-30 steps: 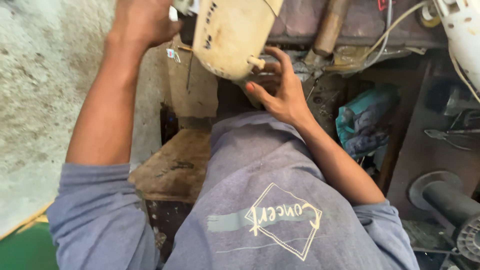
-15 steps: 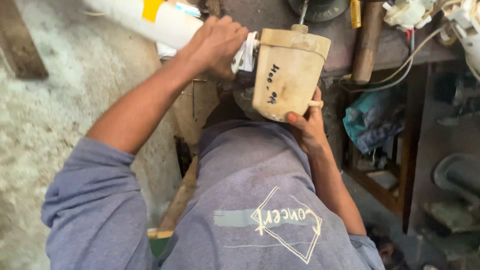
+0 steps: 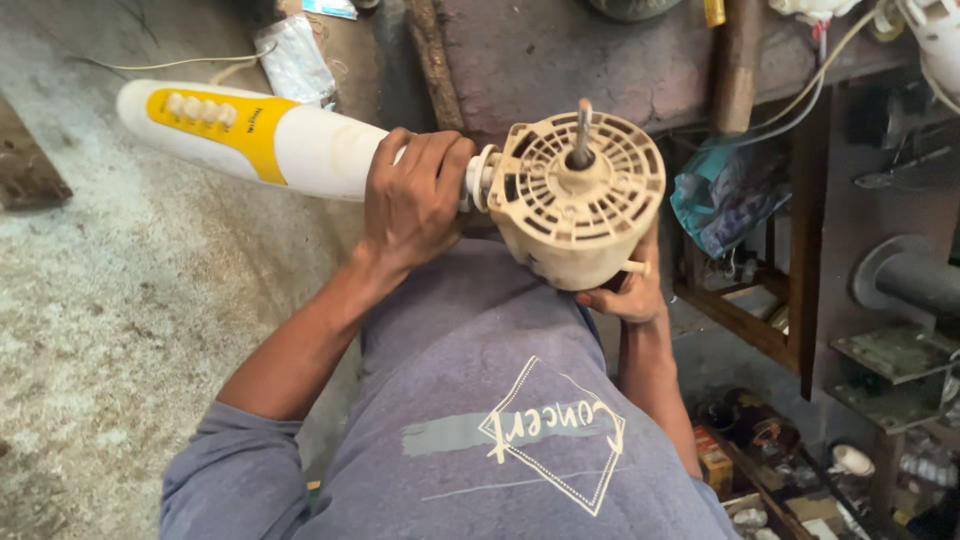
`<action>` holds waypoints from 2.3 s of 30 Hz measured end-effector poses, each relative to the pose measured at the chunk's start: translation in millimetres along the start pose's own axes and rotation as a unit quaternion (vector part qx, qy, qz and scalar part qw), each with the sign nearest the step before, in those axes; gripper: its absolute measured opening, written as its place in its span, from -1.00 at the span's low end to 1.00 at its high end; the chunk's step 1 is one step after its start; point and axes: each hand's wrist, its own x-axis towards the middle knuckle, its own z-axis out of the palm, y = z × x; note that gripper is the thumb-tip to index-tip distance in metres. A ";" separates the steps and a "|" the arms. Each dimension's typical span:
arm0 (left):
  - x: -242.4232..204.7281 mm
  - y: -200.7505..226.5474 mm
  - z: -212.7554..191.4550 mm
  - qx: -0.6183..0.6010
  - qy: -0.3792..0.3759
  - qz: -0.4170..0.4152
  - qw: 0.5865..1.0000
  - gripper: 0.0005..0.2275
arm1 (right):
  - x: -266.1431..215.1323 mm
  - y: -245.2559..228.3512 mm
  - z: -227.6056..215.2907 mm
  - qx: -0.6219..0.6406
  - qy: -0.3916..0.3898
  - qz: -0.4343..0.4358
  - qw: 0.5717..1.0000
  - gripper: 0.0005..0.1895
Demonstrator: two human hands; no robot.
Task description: The person assembles a beige plastic housing onto a white and yellow handheld appliance. They align the parts, insert a small peg, and use a screwdriver to tighten screws on the housing. The person repeatedly checks alignment and tightens the screws to secure the assembly.
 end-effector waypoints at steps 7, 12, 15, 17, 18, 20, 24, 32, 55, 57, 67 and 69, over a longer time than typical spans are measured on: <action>-4.7 8.6 -39.1 0.147 0.100 0.027 0.984 -0.86 | 28.6 -37.2 -6.4 0.049 0.010 0.079 0.996 0.15; -8.0 9.4 -46.7 0.194 0.122 0.044 0.972 -0.93 | 50.5 -46.9 11.9 0.152 0.027 0.066 0.986 0.04; -6.9 6.9 -49.8 0.209 0.126 0.049 0.968 -0.91 | 54.5 -50.4 22.6 0.170 0.029 0.065 0.983 -0.02; -7.6 7.0 -50.5 0.213 0.124 0.049 0.968 -0.90 | 55.6 -53.1 25.7 0.181 0.027 0.067 0.981 -0.06; -7.7 6.3 -50.3 0.214 0.123 0.049 0.968 -0.90 | 55.7 -53.8 27.1 0.184 0.028 0.069 0.980 -0.08; -7.5 5.1 -49.3 0.217 0.120 0.049 0.967 -0.90 | 55.4 -54.7 29.7 0.194 0.027 0.069 0.978 -0.13; -3.5 4.6 -48.0 0.217 0.126 0.048 0.967 -0.88 | 55.0 -57.0 36.8 0.213 0.026 0.068 0.974 -0.21; 7.8 19.4 -65.8 0.271 0.113 0.074 0.953 -0.86 | 51.9 -59.1 56.0 0.255 0.002 0.083 0.963 -0.38; -5.2 32.1 -60.6 0.252 0.085 0.125 0.956 -0.87 | 46.8 -53.1 66.1 0.217 -0.022 0.134 0.967 -0.42; -3.6 33.7 -59.0 0.238 0.082 0.125 0.960 -0.89 | 40.1 -50.6 59.9 0.216 -0.014 0.134 0.967 -0.39; 6.3 13.1 -23.7 0.100 0.085 0.043 0.990 -0.72 | 48.8 -45.9 39.9 0.212 0.150 0.145 0.955 -0.25; 6.5 7.4 -13.3 0.060 0.093 0.024 0.994 -0.59 | 53.7 -58.3 44.0 0.165 0.141 0.159 0.963 -0.21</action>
